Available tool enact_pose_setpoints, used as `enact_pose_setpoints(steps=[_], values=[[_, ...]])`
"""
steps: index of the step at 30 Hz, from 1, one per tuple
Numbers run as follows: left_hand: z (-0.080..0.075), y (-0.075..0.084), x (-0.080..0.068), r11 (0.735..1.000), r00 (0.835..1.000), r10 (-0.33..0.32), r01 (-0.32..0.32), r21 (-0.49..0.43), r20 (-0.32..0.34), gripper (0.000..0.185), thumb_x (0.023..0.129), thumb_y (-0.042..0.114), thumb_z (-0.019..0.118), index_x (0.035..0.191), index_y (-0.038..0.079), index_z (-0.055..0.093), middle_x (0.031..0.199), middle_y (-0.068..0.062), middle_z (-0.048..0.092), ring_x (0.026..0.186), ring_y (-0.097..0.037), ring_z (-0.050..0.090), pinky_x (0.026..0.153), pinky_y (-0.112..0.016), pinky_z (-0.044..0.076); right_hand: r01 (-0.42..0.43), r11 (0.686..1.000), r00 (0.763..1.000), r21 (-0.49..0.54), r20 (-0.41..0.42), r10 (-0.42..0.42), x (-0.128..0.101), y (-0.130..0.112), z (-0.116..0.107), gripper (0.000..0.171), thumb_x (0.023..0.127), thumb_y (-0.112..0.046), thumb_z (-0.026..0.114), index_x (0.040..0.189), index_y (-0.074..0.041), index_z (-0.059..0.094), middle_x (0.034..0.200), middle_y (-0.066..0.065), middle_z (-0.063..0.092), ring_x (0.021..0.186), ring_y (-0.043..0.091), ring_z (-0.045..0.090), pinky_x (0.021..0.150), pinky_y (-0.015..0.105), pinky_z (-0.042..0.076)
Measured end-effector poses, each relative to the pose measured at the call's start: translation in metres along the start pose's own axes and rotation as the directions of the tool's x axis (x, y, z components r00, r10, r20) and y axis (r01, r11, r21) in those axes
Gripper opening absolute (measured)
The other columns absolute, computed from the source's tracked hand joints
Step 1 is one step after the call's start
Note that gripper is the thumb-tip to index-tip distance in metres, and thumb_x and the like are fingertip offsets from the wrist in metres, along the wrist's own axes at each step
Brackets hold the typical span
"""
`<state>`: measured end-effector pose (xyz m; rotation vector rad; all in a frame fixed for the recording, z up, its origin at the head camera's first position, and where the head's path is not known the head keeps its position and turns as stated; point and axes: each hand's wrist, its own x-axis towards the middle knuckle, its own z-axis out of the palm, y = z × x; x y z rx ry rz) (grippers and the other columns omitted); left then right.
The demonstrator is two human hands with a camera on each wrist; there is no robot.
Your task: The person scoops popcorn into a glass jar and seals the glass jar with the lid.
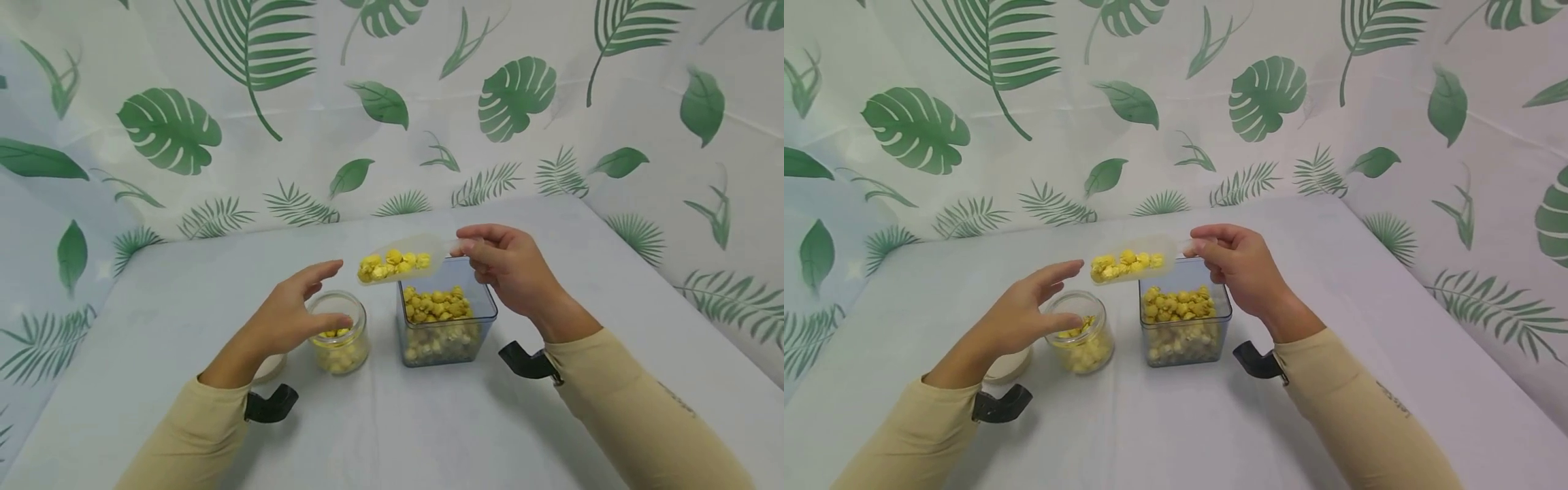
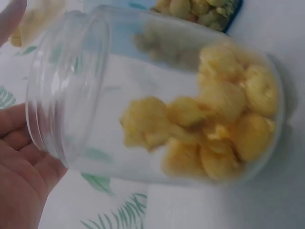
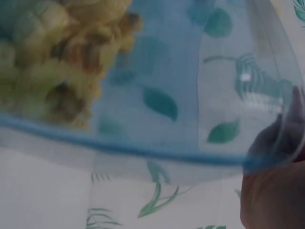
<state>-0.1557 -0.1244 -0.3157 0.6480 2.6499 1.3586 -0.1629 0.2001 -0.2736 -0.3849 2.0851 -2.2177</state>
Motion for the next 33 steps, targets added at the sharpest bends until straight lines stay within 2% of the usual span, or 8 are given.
enact_pose_setpoints(steps=[6,9,15,19,25,29,33], values=[[0.002,-0.018,-0.008,0.999,1.000,-0.012,0.013,-0.052,0.016,0.084,0.077,0.028,0.088,0.148,0.007,0.048,0.150,-0.010,0.047,0.140,-0.032,0.040,0.115,-0.047,0.032,-0.018,0.998,1.000,-0.067,0.013,0.018,0.003,-0.001,0.009,0.013,0.102,-0.005,0.055,0.109,-0.006,0.065,0.090,-0.002,0.072,0.070,0.014,0.042,0.055,0.025,0.032],[0.005,-0.025,-0.010,0.997,1.000,-0.020,0.021,-0.080,0.017,0.086,0.075,0.027,0.090,0.147,0.006,0.048,0.150,-0.010,0.047,0.141,-0.029,0.037,0.115,-0.050,0.030,-0.023,0.995,0.999,-0.097,0.023,0.025,0.004,-0.001,0.014,0.014,0.101,-0.005,0.056,0.112,-0.001,0.064,0.089,-0.003,0.072,0.067,0.014,0.040,0.054,0.026,0.031],[0.009,-0.029,-0.013,0.994,0.998,-0.061,0.063,-0.085,0.028,0.089,0.075,0.029,0.090,0.148,0.006,0.045,0.151,-0.011,0.045,0.137,-0.035,0.042,0.110,-0.055,0.036,-0.025,0.983,0.999,-0.182,0.034,0.032,0.006,0.000,0.020,0.020,0.101,-0.005,0.056,0.117,0.007,0.060,0.088,-0.002,0.071,0.059,0.014,0.034,0.053,0.025,0.031],[0.010,-0.030,-0.014,0.994,0.997,-0.072,0.073,-0.077,0.026,0.089,0.076,0.029,0.090,0.149,0.005,0.045,0.150,-0.011,0.045,0.135,-0.036,0.044,0.109,-0.056,0.038,-0.021,0.960,0.999,-0.280,0.038,0.033,0.006,0.000,0.022,0.026,0.102,-0.007,0.056,0.120,0.010,0.059,0.091,0.001,0.071,0.059,0.013,0.035,0.054,0.025,0.035],[0.010,-0.030,-0.014,0.993,0.997,-0.079,0.080,-0.083,0.021,0.088,0.076,0.029,0.089,0.149,0.006,0.045,0.150,-0.012,0.046,0.136,-0.035,0.043,0.109,-0.056,0.037,-0.009,0.924,0.998,-0.383,0.048,0.030,0.006,-0.002,0.025,0.028,0.101,-0.012,0.057,0.121,0.008,0.061,0.098,0.012,0.070,0.059,0.014,0.037,0.055,0.026,0.037],[0.009,-0.031,-0.014,0.991,0.997,-0.077,0.079,-0.112,0.019,0.088,0.077,0.026,0.089,0.149,0.005,0.045,0.149,-0.012,0.047,0.136,-0.037,0.043,0.109,-0.056,0.036,-0.003,0.905,0.998,-0.426,0.050,0.027,0.007,-0.005,0.028,0.028,0.101,-0.014,0.059,0.121,0.005,0.063,0.098,0.012,0.070,0.058,0.015,0.040,0.054,0.026,0.039],[0.009,-0.032,-0.015,0.990,0.997,-0.073,0.074,-0.120,0.014,0.087,0.076,0.025,0.089,0.149,0.005,0.045,0.147,-0.011,0.049,0.136,-0.037,0.043,0.110,-0.056,0.036,0.006,0.872,0.999,-0.490,0.044,0.018,0.008,-0.007,0.031,0.029,0.100,-0.019,0.063,0.120,0.002,0.066,0.098,0.011,0.071,0.064,0.018,0.046,0.055,0.027,0.042]])
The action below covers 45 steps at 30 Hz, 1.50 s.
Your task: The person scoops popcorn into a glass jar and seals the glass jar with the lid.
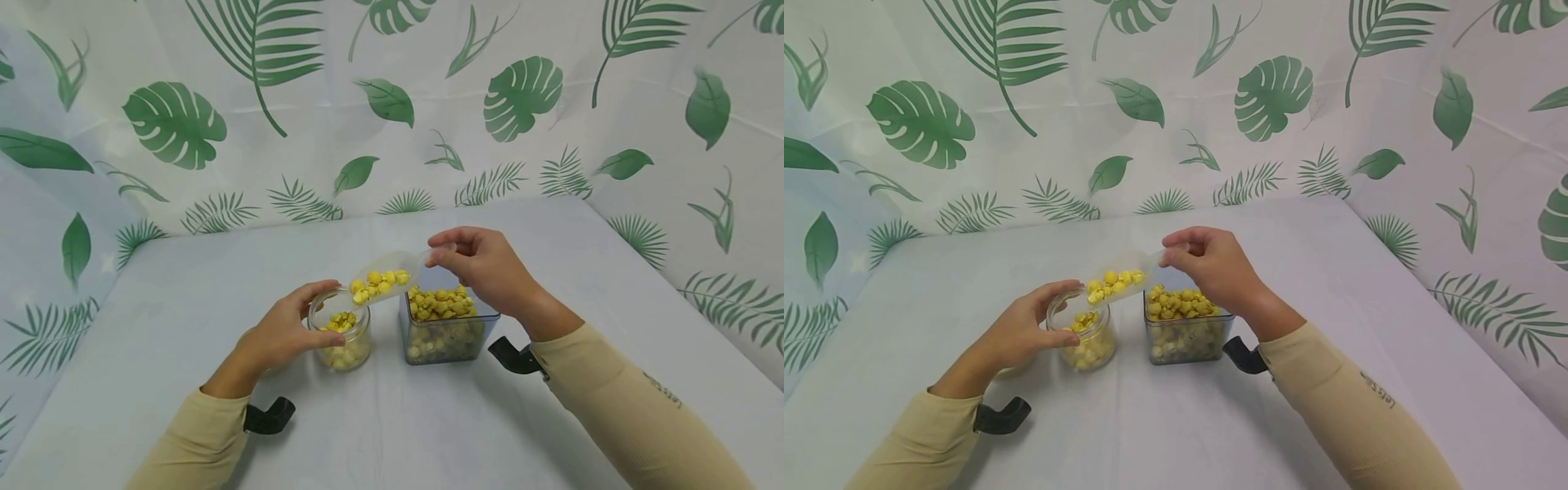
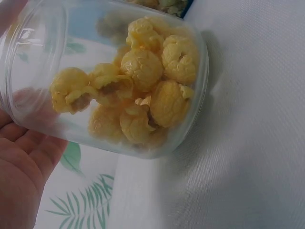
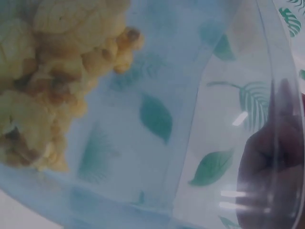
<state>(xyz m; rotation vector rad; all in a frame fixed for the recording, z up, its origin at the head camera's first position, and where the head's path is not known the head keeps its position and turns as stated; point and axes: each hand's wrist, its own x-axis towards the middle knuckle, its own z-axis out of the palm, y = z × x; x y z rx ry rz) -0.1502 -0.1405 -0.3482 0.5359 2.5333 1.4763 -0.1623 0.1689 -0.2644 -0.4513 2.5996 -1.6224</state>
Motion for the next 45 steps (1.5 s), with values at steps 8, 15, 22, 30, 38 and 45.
enact_pose_setpoints(steps=[8,15,22,30,38,45], values=[[-0.001,0.001,-0.001,1.000,1.000,-0.004,0.004,0.007,0.002,0.085,0.078,0.025,0.088,0.149,0.005,0.045,0.148,-0.011,0.049,0.138,-0.034,0.041,0.112,-0.058,0.031,0.027,0.996,1.000,-0.090,0.001,-0.027,0.001,-0.004,0.001,0.029,0.099,-0.020,0.066,0.118,0.000,0.067,0.097,0.007,0.072,0.070,0.023,0.047,0.064,0.033,0.042],[-0.002,0.003,-0.001,1.000,1.000,0.005,-0.005,-0.002,0.010,0.084,0.079,0.024,0.088,0.148,0.005,0.046,0.148,-0.013,0.048,0.137,-0.033,0.041,0.113,-0.057,0.030,0.024,0.994,1.000,-0.110,0.003,-0.024,0.002,-0.007,0.000,0.028,0.098,-0.021,0.066,0.118,-0.001,0.068,0.097,0.008,0.073,0.085,0.024,0.058,0.078,0.037,0.047],[-0.002,0.004,0.000,1.000,1.000,0.000,0.000,-0.006,0.008,0.084,0.078,0.024,0.088,0.148,0.005,0.046,0.148,-0.013,0.048,0.139,-0.034,0.039,0.112,-0.057,0.031,0.002,0.994,1.000,-0.109,-0.001,-0.003,0.002,-0.006,-0.002,0.027,0.099,-0.021,0.065,0.117,-0.002,0.068,0.096,0.007,0.073,0.086,0.026,0.058,0.077,0.038,0.047],[-0.001,0.002,0.000,0.999,0.999,-0.047,0.047,-0.004,0.013,0.086,0.075,0.026,0.089,0.148,0.010,0.046,0.149,-0.009,0.047,0.139,-0.036,0.038,0.112,-0.057,0.031,-0.002,0.994,1.000,-0.113,0.000,0.002,0.002,-0.004,-0.001,0.027,0.099,-0.022,0.065,0.118,-0.003,0.068,0.096,0.006,0.073,0.088,0.025,0.060,0.078,0.039,0.048],[-0.002,0.002,0.000,0.999,0.999,-0.035,0.035,0.011,0.013,0.087,0.075,0.028,0.090,0.148,0.009,0.047,0.148,-0.010,0.048,0.135,-0.043,0.043,0.109,-0.057,0.036,0.015,0.995,1.000,-0.101,0.004,-0.015,0.000,-0.002,-0.004,0.028,0.099,-0.022,0.065,0.119,-0.002,0.068,0.097,0.007,0.073,0.089,0.024,0.061,0.078,0.037,0.047],[-0.004,0.005,0.002,0.999,0.999,-0.026,0.025,0.042,0.029,0.088,0.074,0.029,0.090,0.147,0.008,0.047,0.147,-0.011,0.049,0.131,-0.043,0.046,0.106,-0.056,0.040,-0.003,0.995,1.000,-0.102,-0.029,0.000,-0.008,0.000,-0.014,0.029,0.100,-0.023,0.064,0.121,-0.003,0.067,0.102,0.011,0.071,0.083,0.023,0.058,0.072,0.031,0.048]])
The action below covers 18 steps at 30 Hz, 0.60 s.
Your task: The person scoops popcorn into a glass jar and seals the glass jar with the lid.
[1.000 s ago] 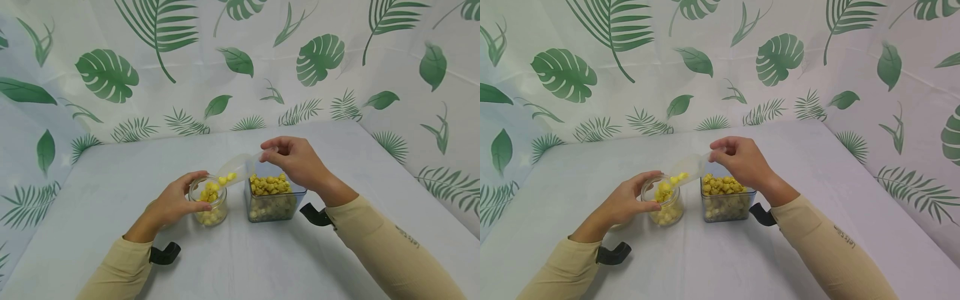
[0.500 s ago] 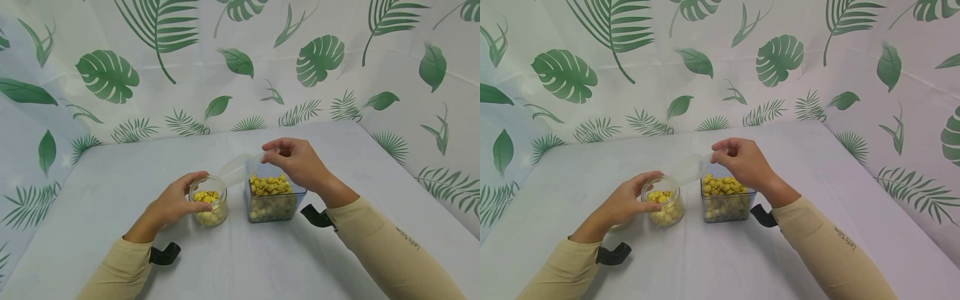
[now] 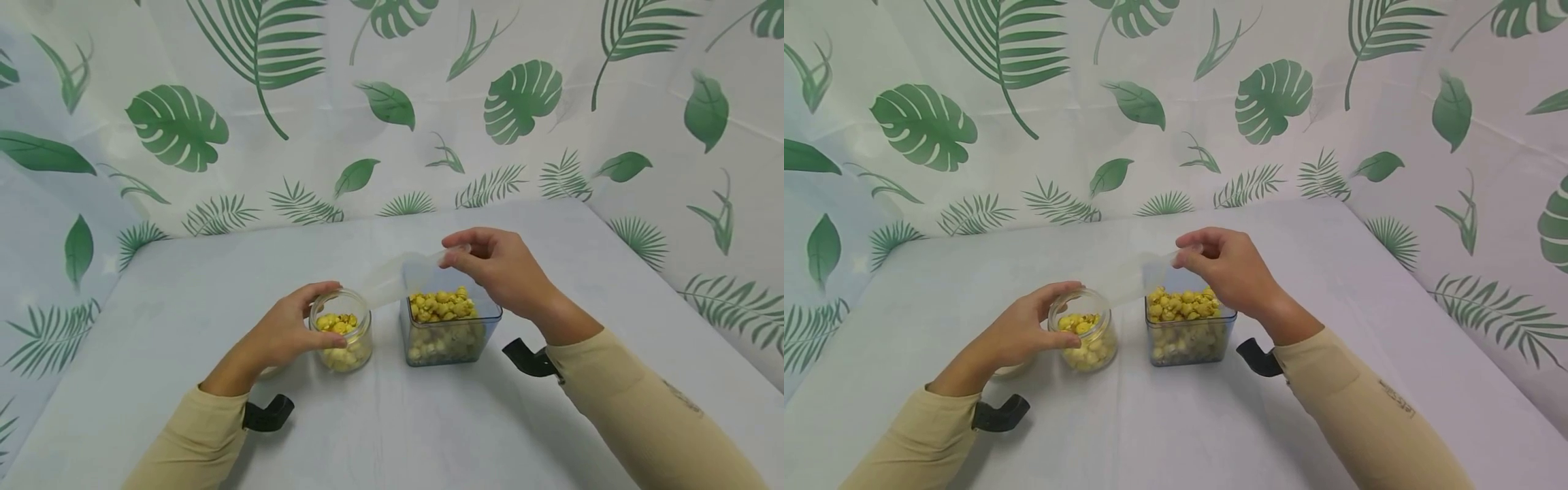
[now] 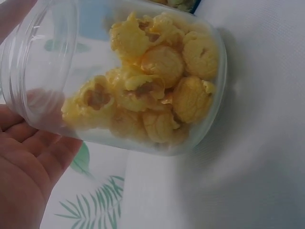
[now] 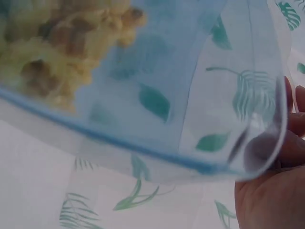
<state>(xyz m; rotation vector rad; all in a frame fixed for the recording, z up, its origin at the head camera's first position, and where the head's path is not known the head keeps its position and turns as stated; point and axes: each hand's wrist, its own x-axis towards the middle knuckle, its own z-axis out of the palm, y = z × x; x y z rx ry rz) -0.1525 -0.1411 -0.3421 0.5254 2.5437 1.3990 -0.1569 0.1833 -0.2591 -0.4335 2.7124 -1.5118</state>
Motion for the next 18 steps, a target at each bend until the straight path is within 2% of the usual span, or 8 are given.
enact_pose_setpoints(steps=[6,9,12,15,18], values=[[-0.002,0.005,0.001,0.999,1.000,0.014,-0.014,0.042,0.011,0.085,0.075,0.030,0.089,0.146,0.006,0.048,0.146,-0.011,0.050,0.133,-0.037,0.045,0.108,-0.055,0.038,0.000,1.000,0.999,-0.019,-0.036,-0.001,-0.010,0.006,-0.011,0.031,0.101,-0.025,0.062,0.123,-0.003,0.067,0.101,0.007,0.071,0.088,0.019,0.058,0.071,0.028,0.047],[-0.003,0.009,0.003,0.998,0.999,0.035,-0.036,0.054,0.013,0.083,0.077,0.030,0.087,0.146,0.004,0.048,0.147,-0.012,0.050,0.137,-0.033,0.042,0.112,-0.053,0.034,0.000,1.000,0.998,-0.010,-0.057,0.000,-0.016,0.011,-0.018,0.031,0.101,-0.023,0.061,0.123,-0.003,0.066,0.095,0.002,0.071,0.078,0.017,0.054,0.061,0.028,0.043],[-0.003,0.014,0.005,0.997,0.998,0.057,-0.057,0.053,0.002,0.080,0.079,0.027,0.086,0.146,0.003,0.048,0.147,-0.012,0.050,0.139,-0.031,0.042,0.114,-0.048,0.033,0.007,1.000,0.996,-0.002,-0.090,-0.008,-0.022,0.016,-0.028,0.030,0.102,-0.021,0.059,0.123,-0.001,0.066,0.092,-0.005,0.071,0.075,0.016,0.052,0.058,0.026,0.042],[-0.003,0.022,0.010,0.995,0.997,0.075,-0.073,0.062,-0.025,0.078,0.082,0.026,0.084,0.146,0.004,0.047,0.147,-0.012,0.049,0.138,-0.031,0.043,0.114,-0.045,0.034,0.014,1.000,0.991,0.001,-0.135,-0.014,-0.026,0.022,-0.040,0.030,0.103,-0.019,0.058,0.124,0.001,0.064,0.093,-0.012,0.071,0.084,0.015,0.054,0.064,0.022,0.047],[-0.002,0.029,0.014,0.993,0.995,0.090,-0.086,0.084,-0.041,0.076,0.085,0.030,0.082,0.148,0.005,0.046,0.148,-0.011,0.049,0.137,-0.030,0.045,0.113,-0.043,0.036,-0.004,1.000,0.985,0.002,-0.173,0.004,-0.030,0.028,-0.051,0.028,0.103,-0.021,0.057,0.123,-0.002,0.064,0.095,-0.015,0.071,0.095,0.015,0.054,0.071,0.019,0.050]])
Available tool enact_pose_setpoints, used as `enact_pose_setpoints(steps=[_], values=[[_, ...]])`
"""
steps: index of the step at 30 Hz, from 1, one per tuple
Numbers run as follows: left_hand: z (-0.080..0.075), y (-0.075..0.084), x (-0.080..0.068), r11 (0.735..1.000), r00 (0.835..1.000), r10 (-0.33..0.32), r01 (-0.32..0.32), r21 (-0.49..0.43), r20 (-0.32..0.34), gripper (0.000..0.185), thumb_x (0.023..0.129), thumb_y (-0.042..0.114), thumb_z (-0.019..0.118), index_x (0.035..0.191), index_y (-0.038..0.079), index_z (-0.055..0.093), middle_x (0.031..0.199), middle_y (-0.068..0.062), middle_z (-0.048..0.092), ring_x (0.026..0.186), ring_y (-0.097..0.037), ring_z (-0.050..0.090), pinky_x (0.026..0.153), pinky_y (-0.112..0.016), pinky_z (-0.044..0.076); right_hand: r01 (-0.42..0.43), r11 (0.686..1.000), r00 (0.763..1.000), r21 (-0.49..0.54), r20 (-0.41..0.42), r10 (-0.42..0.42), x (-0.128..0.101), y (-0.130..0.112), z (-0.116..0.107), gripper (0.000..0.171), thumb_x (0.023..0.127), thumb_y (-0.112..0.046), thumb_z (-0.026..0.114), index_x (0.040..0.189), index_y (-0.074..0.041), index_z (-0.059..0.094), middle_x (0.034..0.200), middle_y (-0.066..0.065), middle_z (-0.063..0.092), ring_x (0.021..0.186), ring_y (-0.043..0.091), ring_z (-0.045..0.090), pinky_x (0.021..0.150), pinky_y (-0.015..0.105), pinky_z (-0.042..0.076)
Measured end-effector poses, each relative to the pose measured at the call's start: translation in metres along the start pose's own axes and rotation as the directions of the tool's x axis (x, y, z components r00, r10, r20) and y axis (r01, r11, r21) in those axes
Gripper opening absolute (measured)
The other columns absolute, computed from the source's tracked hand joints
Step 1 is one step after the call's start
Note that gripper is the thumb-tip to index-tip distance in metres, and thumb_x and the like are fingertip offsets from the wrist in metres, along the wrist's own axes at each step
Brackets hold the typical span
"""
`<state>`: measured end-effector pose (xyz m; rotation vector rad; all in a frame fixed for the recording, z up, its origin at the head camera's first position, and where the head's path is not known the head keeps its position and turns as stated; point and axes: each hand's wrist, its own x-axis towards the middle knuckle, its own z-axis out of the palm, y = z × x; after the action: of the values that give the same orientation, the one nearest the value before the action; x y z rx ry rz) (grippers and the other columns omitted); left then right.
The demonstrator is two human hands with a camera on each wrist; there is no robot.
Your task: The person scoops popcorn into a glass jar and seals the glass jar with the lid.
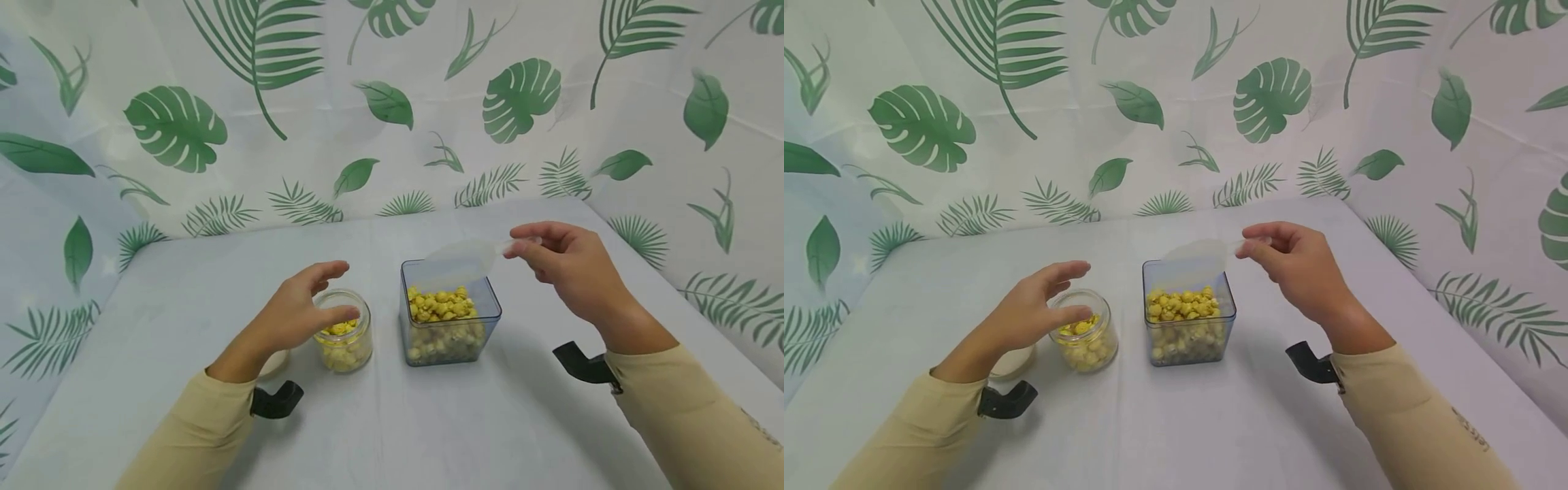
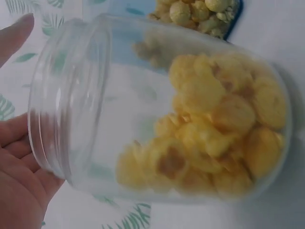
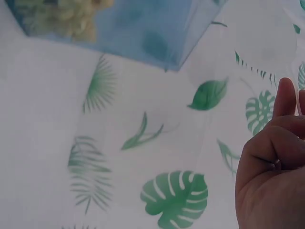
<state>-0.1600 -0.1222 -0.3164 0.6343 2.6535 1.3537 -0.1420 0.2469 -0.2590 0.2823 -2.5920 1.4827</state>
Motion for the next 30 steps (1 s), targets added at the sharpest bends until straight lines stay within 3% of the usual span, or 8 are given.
enact_pose_setpoints(steps=[5,11,15,21,30], values=[[0.004,0.015,0.011,1.000,0.999,0.015,-0.015,-0.005,0.030,0.076,0.088,0.034,0.079,0.150,0.009,0.044,0.151,-0.007,0.046,0.136,-0.029,0.045,0.112,-0.043,0.037,-0.023,0.998,0.999,-0.054,-0.029,0.021,-0.001,0.005,-0.012,0.028,0.103,-0.024,0.059,0.122,-0.005,0.065,0.094,-0.017,0.071,0.097,0.014,0.055,0.071,0.018,0.050],[0.017,0.032,0.028,0.999,0.994,0.036,-0.039,0.024,0.107,0.074,0.092,0.040,0.073,0.153,0.012,0.041,0.153,-0.004,0.043,0.136,-0.032,0.045,0.111,-0.046,0.039,0.007,0.986,0.997,-0.166,-0.081,-0.021,-0.001,0.006,-0.016,0.030,0.102,-0.022,0.060,0.122,-0.001,0.067,0.090,-0.019,0.070,0.082,0.012,0.056,0.062,0.020,0.043],[0.028,0.040,0.037,0.995,0.986,0.047,-0.060,0.074,0.159,0.076,0.092,0.043,0.072,0.154,0.013,0.038,0.156,-0.003,0.039,0.138,-0.031,0.042,0.111,-0.045,0.037,0.014,0.972,0.996,-0.235,-0.081,-0.034,0.000,0.005,-0.014,0.029,0.101,-0.023,0.061,0.120,-0.003,0.069,0.092,-0.008,0.073,0.080,0.010,0.059,0.061,0.022,0.042],[0.038,0.044,0.046,0.984,0.972,0.055,-0.091,0.151,0.226,0.081,0.094,0.046,0.068,0.157,0.010,0.032,0.161,-0.004,0.030,0.147,-0.022,0.028,0.117,-0.044,0.028,0.062,0.941,0.994,-0.331,-0.061,-0.087,0.002,-0.002,-0.007,0.032,0.099,-0.027,0.065,0.118,-0.002,0.070,0.092,0.008,0.070,0.072,0.020,0.054,0.052,0.025,0.041],[0.040,0.046,0.046,0.978,0.967,0.055,-0.102,0.182,0.248,0.082,0.094,0.044,0.069,0.157,0.006,0.032,0.161,-0.008,0.030,0.147,-0.024,0.029,0.117,-0.042,0.028,0.112,0.909,0.992,-0.400,0.000,-0.123,0.005,-0.020,0.002,0.026,0.097,-0.019,0.066,0.113,0.000,0.072,0.082,0.006,0.068,0.073,0.023,0.057,0.056,0.028,0.045]])
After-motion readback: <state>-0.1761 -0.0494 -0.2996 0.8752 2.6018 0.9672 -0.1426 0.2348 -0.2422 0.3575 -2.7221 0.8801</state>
